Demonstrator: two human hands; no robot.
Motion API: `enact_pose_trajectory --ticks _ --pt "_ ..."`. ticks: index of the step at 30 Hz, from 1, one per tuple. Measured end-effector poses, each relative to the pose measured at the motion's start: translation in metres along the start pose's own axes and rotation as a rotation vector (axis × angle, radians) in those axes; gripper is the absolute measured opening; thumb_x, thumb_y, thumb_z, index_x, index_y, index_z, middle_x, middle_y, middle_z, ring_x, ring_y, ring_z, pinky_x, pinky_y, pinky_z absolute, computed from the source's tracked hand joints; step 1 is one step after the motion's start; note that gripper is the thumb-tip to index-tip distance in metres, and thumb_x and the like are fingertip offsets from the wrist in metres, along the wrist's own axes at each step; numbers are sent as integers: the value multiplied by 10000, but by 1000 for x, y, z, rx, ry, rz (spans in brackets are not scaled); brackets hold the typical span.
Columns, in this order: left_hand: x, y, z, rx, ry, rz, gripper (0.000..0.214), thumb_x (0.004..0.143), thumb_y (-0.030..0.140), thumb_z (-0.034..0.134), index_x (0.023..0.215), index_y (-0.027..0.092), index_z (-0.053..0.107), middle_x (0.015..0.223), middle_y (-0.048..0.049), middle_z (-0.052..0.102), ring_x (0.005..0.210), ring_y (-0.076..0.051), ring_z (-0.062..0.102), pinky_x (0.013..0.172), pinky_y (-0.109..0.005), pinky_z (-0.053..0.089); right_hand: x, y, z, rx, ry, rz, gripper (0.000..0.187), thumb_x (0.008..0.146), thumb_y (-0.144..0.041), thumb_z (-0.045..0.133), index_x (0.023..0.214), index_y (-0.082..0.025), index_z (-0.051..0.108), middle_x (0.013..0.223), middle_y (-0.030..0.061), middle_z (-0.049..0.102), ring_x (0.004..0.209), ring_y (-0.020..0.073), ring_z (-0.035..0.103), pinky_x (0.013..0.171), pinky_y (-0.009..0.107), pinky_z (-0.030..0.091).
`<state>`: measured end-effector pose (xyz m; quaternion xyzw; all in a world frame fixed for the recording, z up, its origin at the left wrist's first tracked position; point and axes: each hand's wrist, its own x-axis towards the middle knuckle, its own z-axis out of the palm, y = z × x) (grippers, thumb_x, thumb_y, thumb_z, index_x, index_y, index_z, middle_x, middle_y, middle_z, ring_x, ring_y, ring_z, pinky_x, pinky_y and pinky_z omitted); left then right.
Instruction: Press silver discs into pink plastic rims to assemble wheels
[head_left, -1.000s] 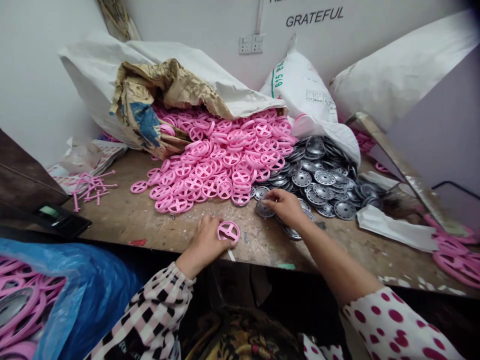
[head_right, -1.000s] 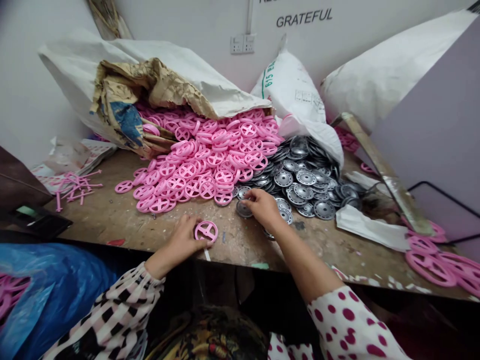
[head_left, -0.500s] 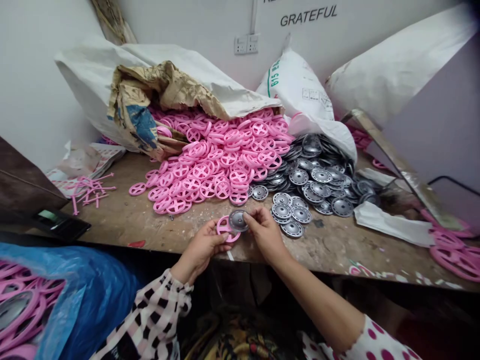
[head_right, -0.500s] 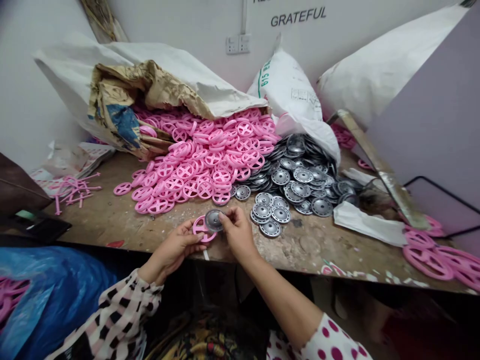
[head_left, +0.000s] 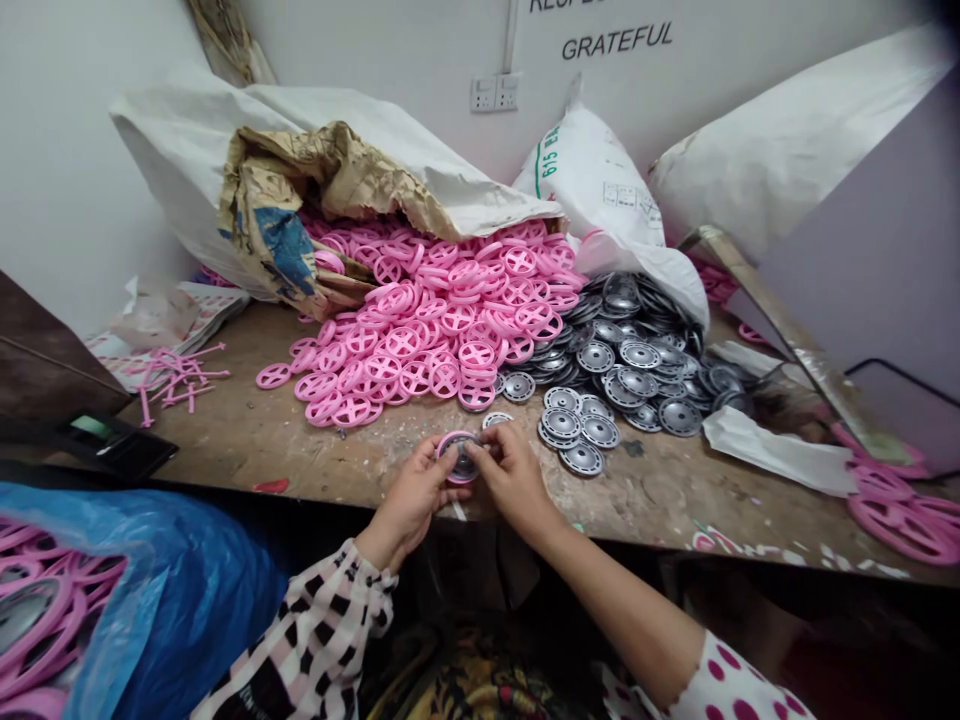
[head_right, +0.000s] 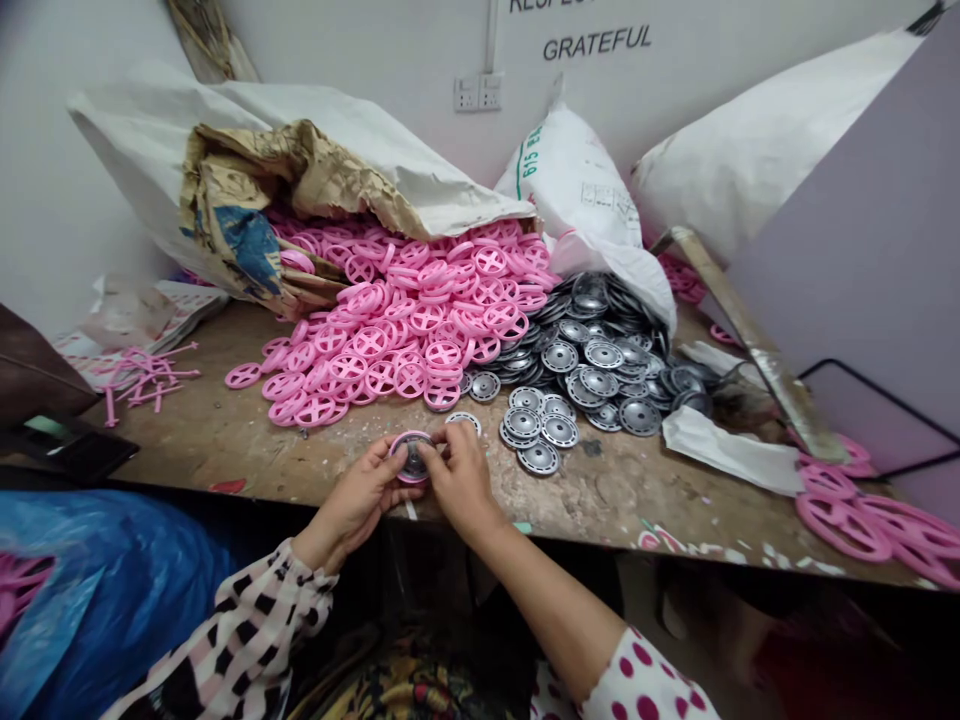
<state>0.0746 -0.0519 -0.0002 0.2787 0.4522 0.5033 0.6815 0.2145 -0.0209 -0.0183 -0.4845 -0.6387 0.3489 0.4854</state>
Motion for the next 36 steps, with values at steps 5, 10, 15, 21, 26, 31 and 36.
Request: enact_pose_trajectory --ticks 5,10,15,21,26,31,36 --pt "-4 2 0 35 -13 41 448 680 435 784 968 164 573 836 -18 655 663 -118 636 550 -205 532 5 -11 -10 0 -155 14 308 792 -376 622 1035 -205 542 905 42 568 757 173 537 680 299 435" --pt "-8 5 6 105 -45 86 463 683 457 767 987 159 585 806 -17 663 639 -136 639 532 -234 545 7 -19 -16 162 -373 76 212 841 -378 559 948 -200 601 858 21 636 789 175 576 715 297 442" --pt "-7 0 7 187 18 143 457 677 490 747 950 147 617 740 -9 650 563 -128 601 454 -223 518 -5 -17 -6 254 -192 153 139 786 -326 584 848 -202 591 752 -7 594 704 155 542 663 277 429" --pt "-9 -1 3 252 1 139 461 698 489 728 987 148 616 748 -7 635 581 -133 600 460 -233 525 -9 -13 -1 307 -173 204 169 767 -363 606 820 -204 583 743 -8 591 700 153 533 668 276 429" --pt "-12 1 8 69 27 107 392 720 442 729 965 174 582 850 -23 651 653 -136 620 537 -247 542 -7 -15 -2 458 -216 279 311 726 -443 680 876 -211 537 781 -17 584 701 141 537 667 264 440" --pt "-15 4 7 108 36 162 322 741 368 723 977 196 586 956 -25 634 831 -147 611 728 -271 528 -14 -20 -15 261 -225 141 190 803 -373 630 909 -220 594 846 12 620 786 168 564 723 286 444" --pt "-18 11 4 296 20 290 287 712 357 753 872 175 599 802 7 627 743 -117 582 719 -224 481 -17 -28 -26 69 -220 -8 213 826 -349 627 999 -228 654 926 41 659 853 196 590 775 317 446"
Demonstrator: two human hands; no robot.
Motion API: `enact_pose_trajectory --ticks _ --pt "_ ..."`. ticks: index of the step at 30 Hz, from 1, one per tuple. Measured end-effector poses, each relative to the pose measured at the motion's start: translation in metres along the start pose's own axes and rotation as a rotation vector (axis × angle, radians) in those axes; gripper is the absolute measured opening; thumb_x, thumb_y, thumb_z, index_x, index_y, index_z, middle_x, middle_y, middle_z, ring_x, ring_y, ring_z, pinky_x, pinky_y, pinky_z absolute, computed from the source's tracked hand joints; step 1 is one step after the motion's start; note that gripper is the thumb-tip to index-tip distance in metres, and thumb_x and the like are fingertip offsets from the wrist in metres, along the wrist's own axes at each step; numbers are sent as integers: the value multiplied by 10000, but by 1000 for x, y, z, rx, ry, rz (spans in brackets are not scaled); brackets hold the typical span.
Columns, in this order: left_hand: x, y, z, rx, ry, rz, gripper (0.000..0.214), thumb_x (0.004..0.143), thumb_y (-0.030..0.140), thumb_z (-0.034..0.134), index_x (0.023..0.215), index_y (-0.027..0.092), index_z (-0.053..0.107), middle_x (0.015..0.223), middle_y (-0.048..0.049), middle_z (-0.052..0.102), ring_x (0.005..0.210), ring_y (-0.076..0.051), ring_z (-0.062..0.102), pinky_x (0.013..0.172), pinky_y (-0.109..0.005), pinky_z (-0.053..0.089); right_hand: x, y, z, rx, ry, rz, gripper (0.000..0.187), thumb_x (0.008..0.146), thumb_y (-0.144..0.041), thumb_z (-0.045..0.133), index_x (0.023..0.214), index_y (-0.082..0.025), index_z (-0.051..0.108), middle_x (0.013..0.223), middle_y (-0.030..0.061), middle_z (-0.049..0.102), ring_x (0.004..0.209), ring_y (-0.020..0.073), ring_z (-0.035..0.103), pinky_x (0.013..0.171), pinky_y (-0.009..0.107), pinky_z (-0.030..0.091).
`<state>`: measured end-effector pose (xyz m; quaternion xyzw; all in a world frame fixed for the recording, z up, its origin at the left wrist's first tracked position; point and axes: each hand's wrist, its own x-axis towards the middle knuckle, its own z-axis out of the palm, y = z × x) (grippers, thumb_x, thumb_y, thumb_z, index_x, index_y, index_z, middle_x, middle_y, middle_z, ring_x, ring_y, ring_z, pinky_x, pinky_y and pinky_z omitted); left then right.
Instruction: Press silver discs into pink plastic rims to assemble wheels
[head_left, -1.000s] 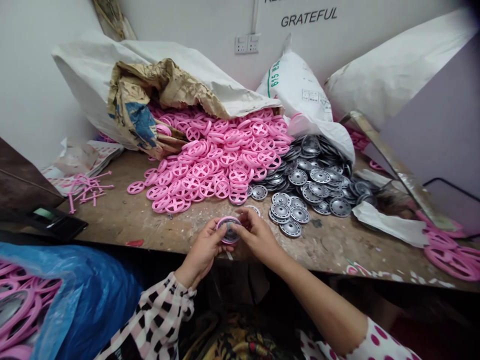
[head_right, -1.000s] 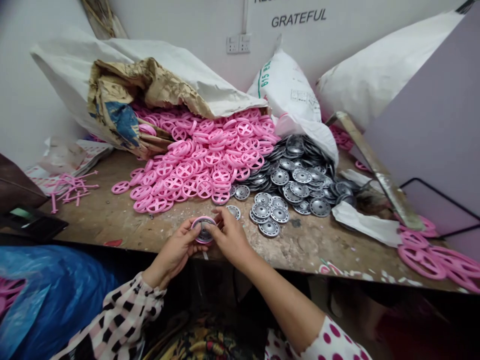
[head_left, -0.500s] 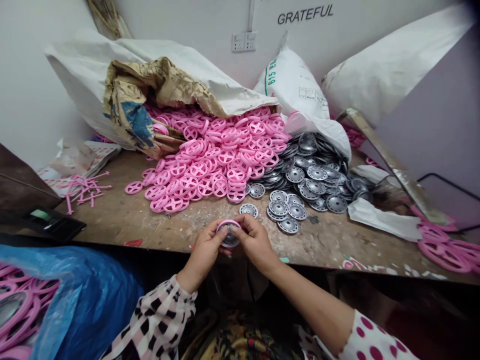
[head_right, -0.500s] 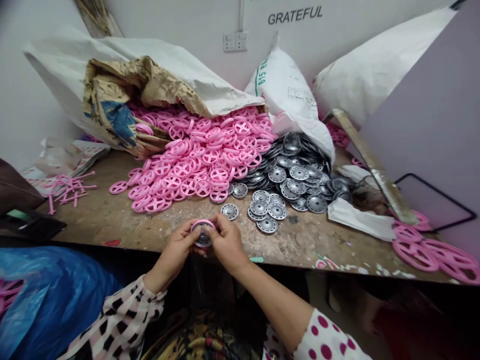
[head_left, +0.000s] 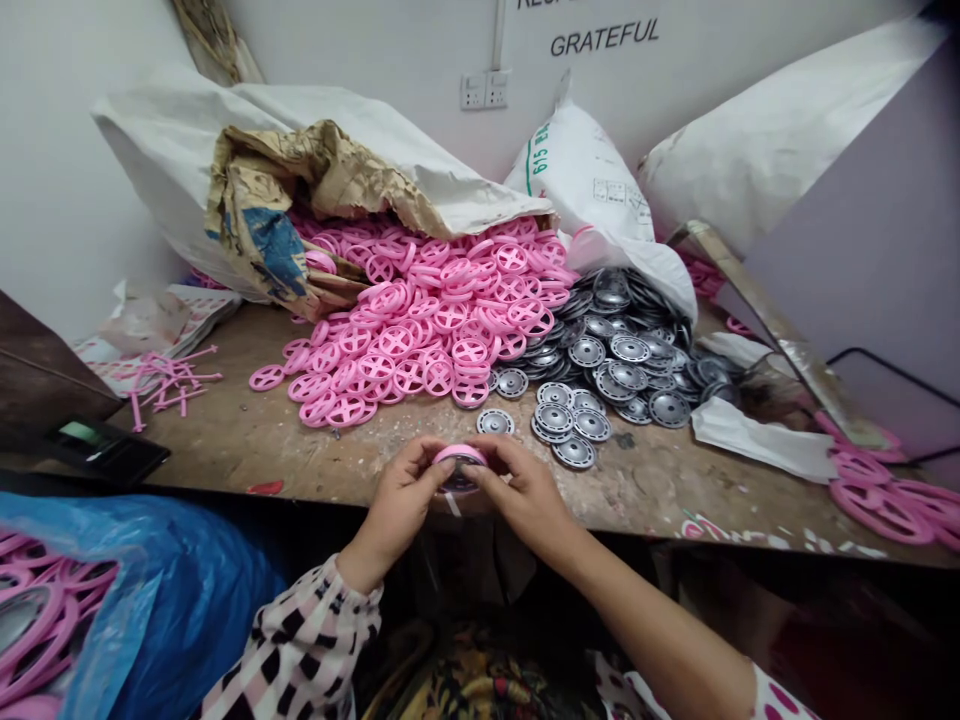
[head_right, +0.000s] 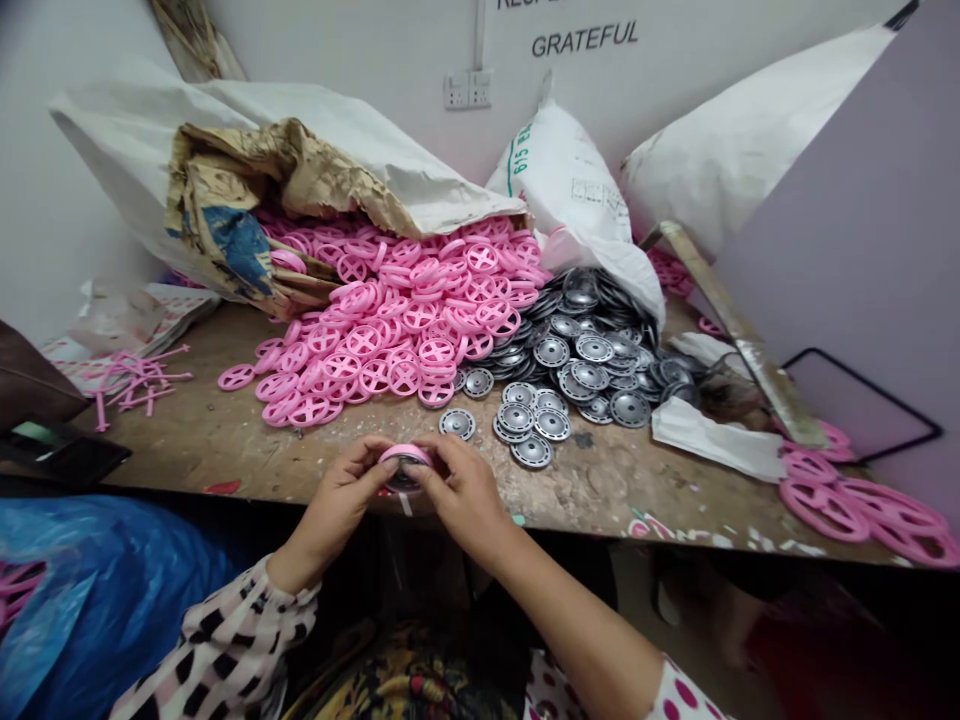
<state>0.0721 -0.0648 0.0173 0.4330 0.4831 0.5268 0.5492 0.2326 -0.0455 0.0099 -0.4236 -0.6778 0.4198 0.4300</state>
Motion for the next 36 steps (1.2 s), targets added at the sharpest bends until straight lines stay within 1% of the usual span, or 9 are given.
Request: enact_pose_trajectory --ticks 3,5,11,15,20,24,30,33,36 --pt "-3 3 1 -158 -14 -120 345 699 394 761 867 188 542 726 34 608 644 -107 579 648 -230 485 -2 -3 2 226 -16 109 262 850 -414 598 1018 -216 634 941 39 676 851 192 620 766 309 481" --pt "-5 5 2 -147 -20 -143 367 695 401 765 904 189 549 763 20 625 680 -121 597 657 -236 487 -4 -5 4 273 -39 128 256 863 -429 579 989 -213 638 903 30 680 841 188 628 765 304 490" --pt "-9 13 2 71 -108 8 230 796 380 663 868 167 615 795 -17 636 755 -145 587 696 -235 466 -8 -13 2 274 -86 119 247 868 -434 579 962 -215 643 847 21 660 799 175 614 689 275 494" --pt "-14 9 8 90 -17 36 135 789 300 641 816 172 607 711 15 607 658 -115 542 630 -207 425 -11 -14 7 399 -34 145 228 841 -415 627 913 -202 662 841 22 659 780 161 600 703 266 479" --pt "-18 -1 13 36 33 -64 136 730 281 652 749 167 581 624 38 566 571 -93 490 568 -200 390 -18 -2 11 540 -3 257 243 783 -423 688 844 -193 645 751 2 648 698 141 581 668 256 460" --pt "-19 -1 10 -35 -43 -130 253 690 353 717 760 163 566 655 28 594 604 -102 521 594 -208 414 -21 6 4 433 -136 240 264 817 -455 646 883 -199 624 777 2 648 733 149 593 687 264 460" --pt "-20 4 15 -37 -121 -96 309 724 422 720 816 160 584 771 -8 641 729 -130 572 687 -233 456 -20 3 2 235 -109 163 431 859 -499 578 1178 -208 584 1139 67 648 1038 202 596 905 328 450" --pt "-21 4 13 37 -100 -56 301 758 414 698 891 173 576 805 -8 628 779 -138 585 735 -250 466 -18 -6 0 171 -161 94 350 923 -461 489 1078 -186 640 1042 61 681 971 190 618 866 309 460" --pt "-25 8 3 172 -13 14 436 770 379 705 1131 222 518 962 -25 623 855 -152 600 805 -292 479 -18 -21 -7 47 -124 -6 289 947 -389 478 1068 -180 636 970 43 683 889 162 622 788 267 461"
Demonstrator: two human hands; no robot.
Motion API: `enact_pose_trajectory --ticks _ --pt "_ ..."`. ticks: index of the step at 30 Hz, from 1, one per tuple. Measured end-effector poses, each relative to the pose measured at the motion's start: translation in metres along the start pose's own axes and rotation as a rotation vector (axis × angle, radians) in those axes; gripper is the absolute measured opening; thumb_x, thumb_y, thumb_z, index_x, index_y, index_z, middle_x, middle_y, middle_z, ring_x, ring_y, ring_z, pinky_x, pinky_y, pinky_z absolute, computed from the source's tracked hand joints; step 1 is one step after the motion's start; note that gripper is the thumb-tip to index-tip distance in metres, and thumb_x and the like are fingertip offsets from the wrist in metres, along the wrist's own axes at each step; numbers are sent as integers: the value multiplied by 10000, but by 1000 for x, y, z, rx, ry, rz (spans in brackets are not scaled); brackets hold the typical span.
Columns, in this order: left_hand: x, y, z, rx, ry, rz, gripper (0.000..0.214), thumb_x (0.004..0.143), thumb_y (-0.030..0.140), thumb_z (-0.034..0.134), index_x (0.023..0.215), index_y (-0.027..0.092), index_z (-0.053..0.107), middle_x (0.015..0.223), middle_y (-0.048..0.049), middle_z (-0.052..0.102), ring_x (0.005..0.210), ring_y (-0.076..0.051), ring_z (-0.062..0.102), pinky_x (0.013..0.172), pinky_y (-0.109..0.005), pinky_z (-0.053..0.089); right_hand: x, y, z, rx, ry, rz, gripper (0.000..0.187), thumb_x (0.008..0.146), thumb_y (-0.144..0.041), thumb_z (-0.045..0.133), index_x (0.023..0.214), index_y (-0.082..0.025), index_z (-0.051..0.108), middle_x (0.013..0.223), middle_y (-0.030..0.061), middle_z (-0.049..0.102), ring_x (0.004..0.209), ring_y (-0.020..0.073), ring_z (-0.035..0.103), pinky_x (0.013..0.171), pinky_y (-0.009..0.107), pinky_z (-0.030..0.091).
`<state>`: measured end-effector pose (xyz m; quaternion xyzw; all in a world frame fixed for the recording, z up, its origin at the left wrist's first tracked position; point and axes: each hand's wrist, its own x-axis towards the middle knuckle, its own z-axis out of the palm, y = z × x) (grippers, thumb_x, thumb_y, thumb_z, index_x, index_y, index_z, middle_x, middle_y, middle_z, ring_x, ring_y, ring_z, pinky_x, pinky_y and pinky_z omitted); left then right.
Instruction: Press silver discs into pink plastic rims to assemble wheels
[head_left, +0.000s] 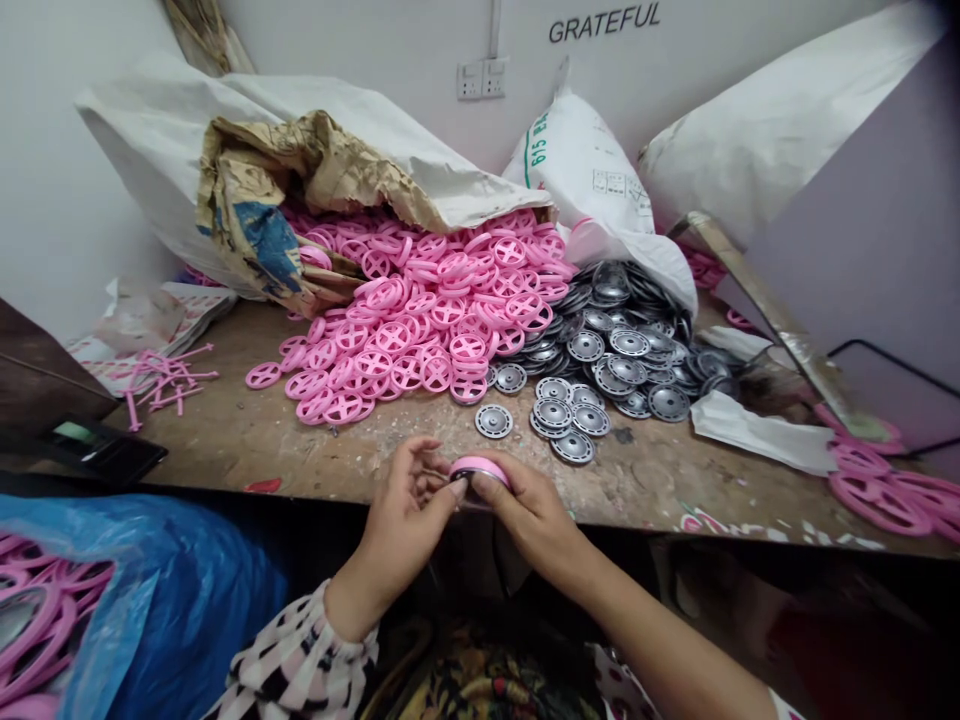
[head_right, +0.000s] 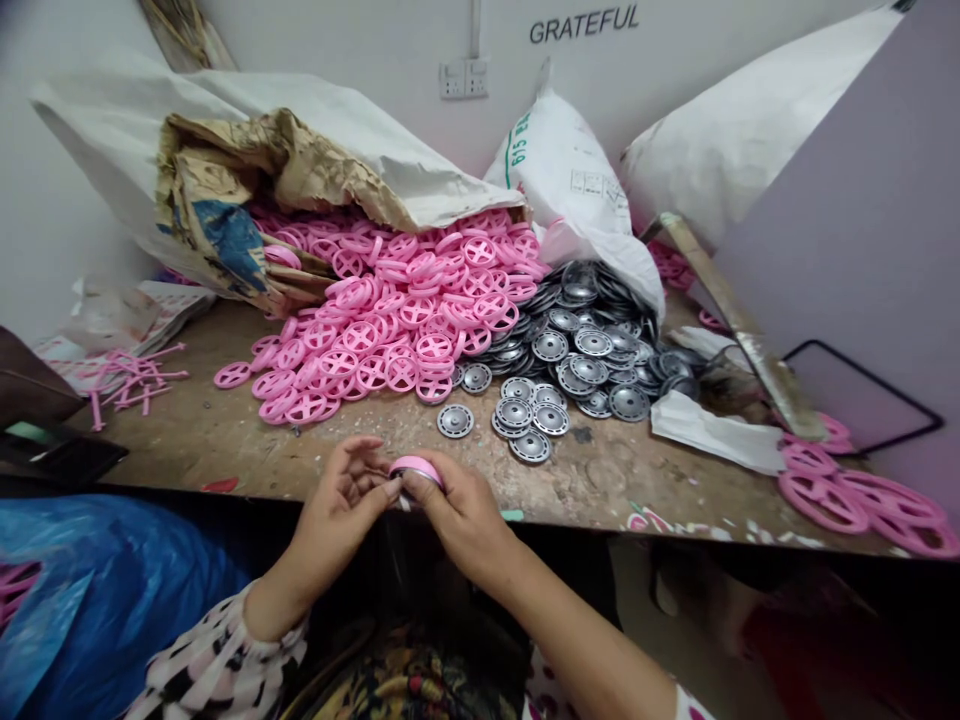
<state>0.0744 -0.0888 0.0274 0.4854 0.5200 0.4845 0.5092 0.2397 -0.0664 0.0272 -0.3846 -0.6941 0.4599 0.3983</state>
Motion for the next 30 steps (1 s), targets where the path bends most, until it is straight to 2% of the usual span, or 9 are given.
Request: enact_pose_trajectory --ticks 2,4,6,11,17,22,26,28,30 --pt "-3 5 -7 82 -42 60 599 732 393 750 1251 260 480 1171 -64 589 1030 -197 581 918 -345 459 -2 -13 -4 -85 -7 -61 261 953 -351 480 1093 -185 624 968 37 682 877 151 622 776 250 454" --pt "-7 11 -10 113 -163 118 733 662 422 806 1306 284 486 1350 -75 510 1222 -253 484 1032 -379 390 -4 -25 -5 -112 -76 -124 240 955 -319 485 1109 -190 617 981 32 685 887 142 628 782 237 453" --pt "-11 18 -7 53 -265 139 791 634 454 819 1337 300 488 1400 -63 487 1263 -277 454 1047 -378 379 -7 -35 -4 -90 -129 -178 218 952 -286 490 1104 -196 618 970 23 690 868 131 635 769 221 456" --pt "-20 30 7 -91 -326 114 571 719 452 757 1237 263 609 1158 -39 656 1027 -226 600 919 -308 457 -13 -47 0 -17 -71 -232 185 945 -235 486 1035 -204 644 881 0 688 777 107 627 703 189 462" --pt "-27 35 13 -119 -310 177 384 779 362 722 1141 243 670 984 -8 689 921 -182 613 866 -261 458 -18 -47 6 65 26 -262 174 902 -166 506 965 -201 664 813 -4 688 722 109 631 682 192 471" --pt "-26 33 15 -45 -266 154 313 803 381 689 1073 220 695 974 -20 686 947 -198 609 871 -270 461 -15 -40 7 148 -5 -157 166 909 -221 500 926 -192 662 832 12 675 741 123 617 683 210 470" --pt "-19 23 9 23 -270 79 628 751 471 720 1313 247 550 1249 -73 626 1151 -254 563 1016 -346 410 -12 -29 3 187 -112 6 186 913 -319 515 976 -192 636 908 18 670 826 142 612 746 239 470" --pt "-13 18 1 -51 -231 69 823 715 559 715 1421 269 406 1385 -96 526 1227 -270 518 1041 -375 400 -15 -19 5 74 -202 102 204 897 -331 547 1038 -197 610 962 24 674 873 157 614 775 258 465" --pt "-7 15 -8 -104 -150 64 812 741 599 664 1422 258 386 1389 -119 514 1193 -269 547 999 -384 441 -22 -9 11 -160 -320 194 226 888 -334 573 1068 -198 597 952 34 686 867 179 628 753 270 458"
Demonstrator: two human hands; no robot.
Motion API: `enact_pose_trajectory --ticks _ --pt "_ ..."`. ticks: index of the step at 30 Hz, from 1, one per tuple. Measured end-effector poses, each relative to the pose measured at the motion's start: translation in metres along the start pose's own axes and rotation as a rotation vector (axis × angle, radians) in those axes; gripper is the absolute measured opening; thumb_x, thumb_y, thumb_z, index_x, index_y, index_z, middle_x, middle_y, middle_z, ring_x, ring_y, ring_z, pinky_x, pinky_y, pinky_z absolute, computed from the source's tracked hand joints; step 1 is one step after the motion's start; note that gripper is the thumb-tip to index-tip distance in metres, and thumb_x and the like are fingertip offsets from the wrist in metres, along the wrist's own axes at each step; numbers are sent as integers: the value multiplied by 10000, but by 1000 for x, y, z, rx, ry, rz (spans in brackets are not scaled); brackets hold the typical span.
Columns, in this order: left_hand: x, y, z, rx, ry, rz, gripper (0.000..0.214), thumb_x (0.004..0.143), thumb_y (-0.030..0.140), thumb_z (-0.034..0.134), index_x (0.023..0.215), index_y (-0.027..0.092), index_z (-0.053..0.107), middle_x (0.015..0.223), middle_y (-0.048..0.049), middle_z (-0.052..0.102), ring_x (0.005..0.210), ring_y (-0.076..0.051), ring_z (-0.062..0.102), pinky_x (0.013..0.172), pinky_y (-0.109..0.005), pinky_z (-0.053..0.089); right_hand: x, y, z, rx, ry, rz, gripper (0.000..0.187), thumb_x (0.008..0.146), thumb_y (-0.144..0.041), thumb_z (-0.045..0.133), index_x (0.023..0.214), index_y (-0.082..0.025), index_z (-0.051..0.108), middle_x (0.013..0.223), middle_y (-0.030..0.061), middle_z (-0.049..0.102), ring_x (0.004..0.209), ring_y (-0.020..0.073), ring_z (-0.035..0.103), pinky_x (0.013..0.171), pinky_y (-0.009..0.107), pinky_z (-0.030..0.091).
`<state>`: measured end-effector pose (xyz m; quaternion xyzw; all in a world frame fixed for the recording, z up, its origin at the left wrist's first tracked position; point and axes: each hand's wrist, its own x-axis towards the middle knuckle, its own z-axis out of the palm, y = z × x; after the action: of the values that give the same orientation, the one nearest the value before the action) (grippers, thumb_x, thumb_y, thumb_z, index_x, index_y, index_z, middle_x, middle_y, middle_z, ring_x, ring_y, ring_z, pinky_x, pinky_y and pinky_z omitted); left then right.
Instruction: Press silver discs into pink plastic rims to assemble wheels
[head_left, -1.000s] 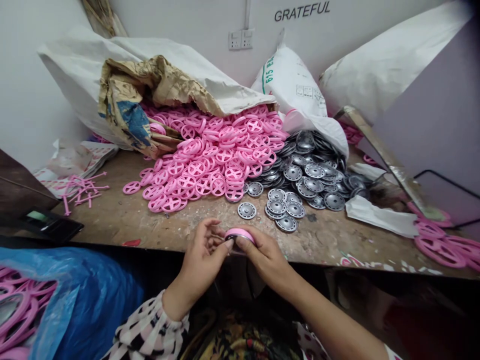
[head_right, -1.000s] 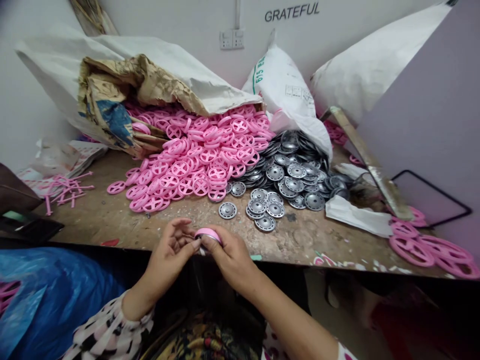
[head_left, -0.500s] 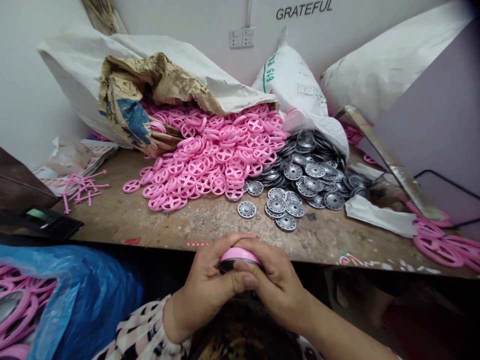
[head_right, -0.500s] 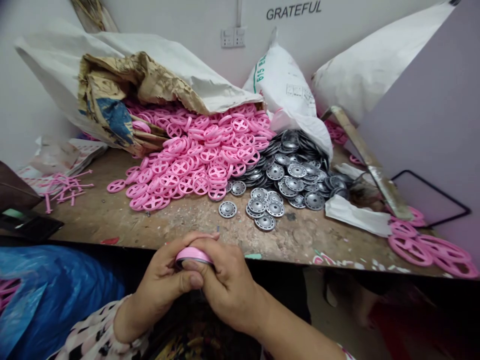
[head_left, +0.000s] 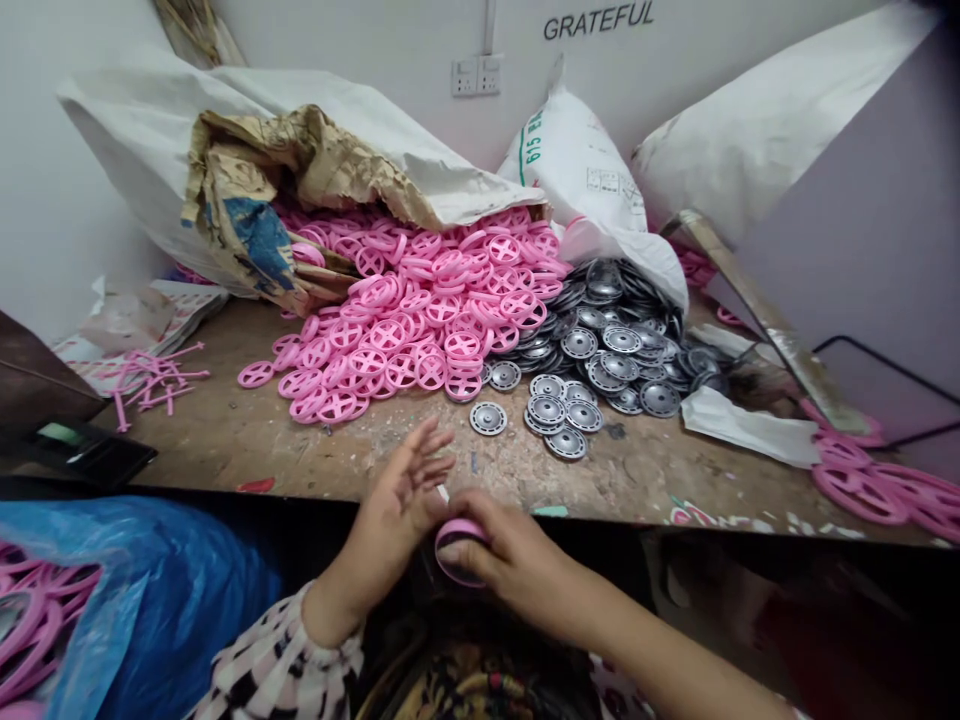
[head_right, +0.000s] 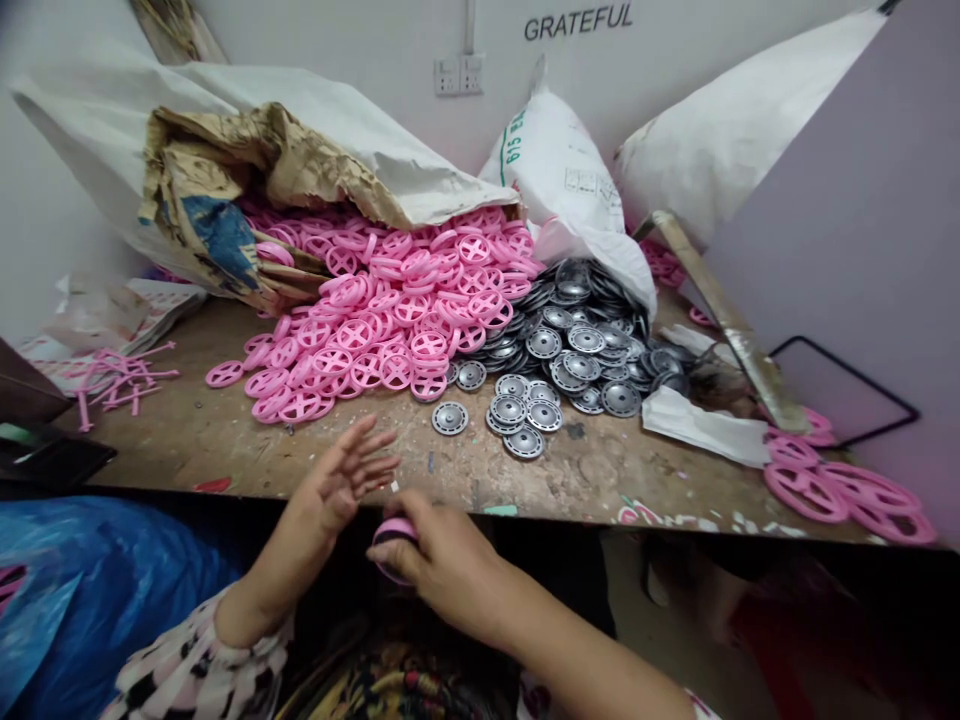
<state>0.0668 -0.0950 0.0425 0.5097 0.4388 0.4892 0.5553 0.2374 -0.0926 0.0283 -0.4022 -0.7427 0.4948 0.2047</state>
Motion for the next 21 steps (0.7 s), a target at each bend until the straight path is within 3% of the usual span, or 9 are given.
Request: enact_pose_trajectory --ticks 2,4,7,10,13,17,21 --pt "5 -1 -10 26 106 -21 665 796 576 615 1340 218 479 1278 -129 592 1071 -245 614 923 -371 486 -5 9 10 -270 -77 60 268 884 -353 595 1099 -193 598 939 57 694 855 210 644 716 282 453" --pt "10 -3 -18 79 189 -50 569 812 550 602 1247 186 551 1170 -121 642 969 -219 641 858 -347 508 -8 15 16 -472 -104 11 341 877 -368 614 1173 -202 583 1008 79 686 905 237 647 728 295 455" --pt "22 -10 -27 192 241 -77 514 796 520 621 1172 170 601 1077 -98 665 915 -203 637 791 -315 510 -3 17 8 -584 -29 -92 313 912 -354 566 1200 -230 579 1020 59 675 913 212 641 755 283 458" --pt "42 -22 -31 432 220 -1 391 811 424 618 1112 177 649 990 -75 675 877 -195 627 761 -305 496 18 22 -15 -700 170 -91 252 954 -272 468 1149 -208 615 1028 67 674 940 204 617 808 293 451" --pt "71 -30 -27 794 121 191 250 840 310 587 1028 193 703 949 -69 673 879 -202 607 801 -330 474 48 35 -36 -920 345 -20 318 941 -248 470 1220 -152 591 1223 133 608 1100 265 538 924 363 410" --pt "113 -36 -13 1224 19 237 299 870 185 507 1106 186 690 975 -100 633 956 -237 567 851 -366 441 75 53 -44 -1044 330 110 395 946 -326 480 1262 -102 558 1202 181 607 1106 294 526 930 392 396" --pt "142 -44 -2 1404 10 191 285 878 189 480 1074 153 685 996 -139 595 966 -275 547 809 -388 433 78 62 -41 -1099 273 108 359 983 -265 374 1246 -117 569 1112 180 640 978 278 588 844 375 410"
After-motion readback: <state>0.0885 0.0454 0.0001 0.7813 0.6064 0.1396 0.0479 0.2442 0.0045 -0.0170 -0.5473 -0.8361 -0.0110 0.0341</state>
